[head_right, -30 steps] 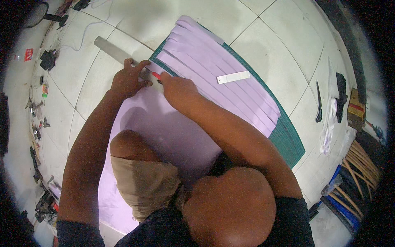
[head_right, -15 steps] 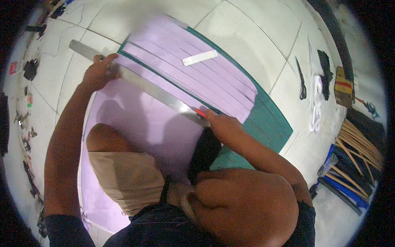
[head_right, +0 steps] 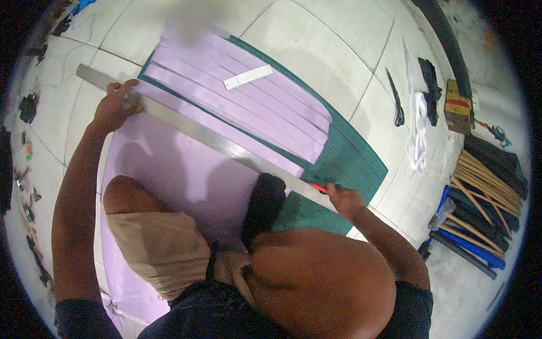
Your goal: The person cuts several strips of purple fabric using a utility knife and a long metal ruler on a cutting mat on the floor.
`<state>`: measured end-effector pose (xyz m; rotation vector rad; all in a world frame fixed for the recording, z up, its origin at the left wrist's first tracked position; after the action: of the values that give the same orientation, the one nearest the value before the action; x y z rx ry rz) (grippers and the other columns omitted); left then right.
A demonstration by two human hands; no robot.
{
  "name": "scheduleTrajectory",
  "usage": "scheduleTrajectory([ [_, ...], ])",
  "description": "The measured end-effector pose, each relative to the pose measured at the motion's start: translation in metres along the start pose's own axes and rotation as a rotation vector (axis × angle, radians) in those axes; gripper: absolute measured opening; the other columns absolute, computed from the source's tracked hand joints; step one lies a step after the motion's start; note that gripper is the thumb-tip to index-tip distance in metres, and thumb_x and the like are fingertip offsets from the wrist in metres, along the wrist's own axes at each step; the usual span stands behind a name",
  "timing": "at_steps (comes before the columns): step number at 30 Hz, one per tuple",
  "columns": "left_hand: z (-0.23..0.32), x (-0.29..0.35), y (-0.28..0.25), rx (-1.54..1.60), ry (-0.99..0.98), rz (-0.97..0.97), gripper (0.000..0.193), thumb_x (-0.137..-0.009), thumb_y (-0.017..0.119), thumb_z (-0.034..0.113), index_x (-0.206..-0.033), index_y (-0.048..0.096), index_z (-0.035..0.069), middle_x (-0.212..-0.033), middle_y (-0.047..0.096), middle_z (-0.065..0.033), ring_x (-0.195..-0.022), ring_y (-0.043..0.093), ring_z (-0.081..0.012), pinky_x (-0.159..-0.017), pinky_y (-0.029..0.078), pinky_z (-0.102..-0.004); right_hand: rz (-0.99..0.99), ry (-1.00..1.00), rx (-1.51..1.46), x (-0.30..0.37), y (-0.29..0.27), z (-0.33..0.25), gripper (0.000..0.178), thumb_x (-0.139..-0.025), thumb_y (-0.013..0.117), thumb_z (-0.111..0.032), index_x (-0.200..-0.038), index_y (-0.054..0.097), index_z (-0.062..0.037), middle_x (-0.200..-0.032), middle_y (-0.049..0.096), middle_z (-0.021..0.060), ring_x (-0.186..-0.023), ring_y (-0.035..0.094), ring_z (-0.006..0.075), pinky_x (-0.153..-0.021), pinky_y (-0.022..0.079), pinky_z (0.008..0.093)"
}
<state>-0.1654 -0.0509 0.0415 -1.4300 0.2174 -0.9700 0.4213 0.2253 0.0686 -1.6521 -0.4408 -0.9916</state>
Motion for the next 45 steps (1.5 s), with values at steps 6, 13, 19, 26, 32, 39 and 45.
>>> scheduleTrajectory([
  [6,0.015,-0.007,0.003,-0.024,-0.128,0.004,0.078,-0.076,0.084,0.031,-0.141,0.047,0.009,-0.143,0.037,-0.0288,-0.119,0.058,-0.0431,-0.100,0.052,-0.0455,0.273,0.005,-0.128,0.043,-0.030,0.046,0.027,-0.088,0.064,-0.011,-0.111,0.050,-0.0070,-0.091,0.066,0.0200,-0.079,0.067,0.0408,-0.064,0.054,0.0506],
  [13,0.014,-0.001,0.001,0.125,-0.160,0.107,0.059,-0.082,0.077,0.038,-0.131,0.058,0.012,-0.141,0.042,-0.0296,-0.125,0.052,-0.0453,-0.103,0.047,-0.0479,0.467,0.028,-0.445,-0.037,-0.105,-0.056,0.030,-0.091,0.063,-0.019,-0.115,0.051,-0.0047,-0.096,0.066,0.0229,-0.088,0.065,0.0448,-0.074,0.052,0.0526],
  [19,-0.001,-0.005,0.008,0.023,0.082,0.252,0.051,-0.080,0.077,0.031,-0.123,0.061,0.009,-0.134,0.049,-0.0280,-0.121,0.053,-0.0435,-0.100,0.046,-0.0471,0.402,-0.178,-0.579,-0.139,-0.179,-0.180,0.029,-0.097,0.058,-0.028,-0.111,0.050,-0.0034,-0.092,0.065,0.0236,-0.083,0.066,0.0426,-0.070,0.052,0.0497],
  [26,0.005,-0.022,-0.023,0.366,0.129,0.006,0.036,-0.080,0.069,0.006,-0.115,0.058,0.004,-0.130,0.054,-0.0217,-0.127,0.049,-0.0391,-0.104,0.044,-0.0450,0.490,-0.356,-0.464,-0.194,-0.212,-0.258,0.028,-0.100,0.049,-0.029,-0.105,0.047,-0.0014,-0.085,0.065,0.0196,-0.072,0.066,0.0402,-0.065,0.053,0.0517],
  [32,-0.009,-0.021,-0.024,0.167,0.311,-0.056,0.048,-0.084,0.055,-0.009,-0.126,0.058,0.012,-0.143,0.043,-0.0253,-0.131,0.048,-0.0425,-0.110,0.042,-0.0444,0.512,-0.376,-0.458,-0.223,-0.233,-0.287,0.024,-0.099,0.048,-0.022,-0.108,0.049,0.0004,-0.086,0.066,0.0221,-0.071,0.067,0.0398,-0.062,0.054,0.0519],
  [39,-0.009,-0.027,-0.021,0.090,0.252,-0.123,0.060,-0.081,0.052,-0.012,-0.133,0.059,0.018,-0.147,0.040,-0.0252,-0.129,0.051,-0.0420,-0.107,0.047,-0.0434,0.607,-0.353,-0.396,-0.246,-0.248,-0.306,0.023,-0.097,0.049,-0.018,-0.109,0.051,0.0012,-0.080,0.068,0.0208,-0.065,0.068,0.0387,-0.058,0.055,0.0497],
  [45,-0.008,-0.024,-0.023,0.097,0.261,-0.112,0.056,-0.085,0.053,-0.008,-0.134,0.058,0.019,-0.146,0.040,-0.0253,-0.129,0.051,-0.0430,-0.105,0.049,-0.0443,0.566,-0.317,-0.345,-0.247,-0.255,-0.309,0.020,-0.092,0.050,-0.011,-0.107,0.051,0.0016,-0.081,0.068,0.0215,-0.070,0.070,0.0380,-0.060,0.056,0.0495],
])
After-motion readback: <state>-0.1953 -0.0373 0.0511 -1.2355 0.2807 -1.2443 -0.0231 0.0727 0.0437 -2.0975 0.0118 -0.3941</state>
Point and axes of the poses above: each hand's wrist, its own x-axis away from the middle knuckle, its own y-axis out of the palm, z = x × y, the point moved 4 cm from there along -x, towards the middle knuckle
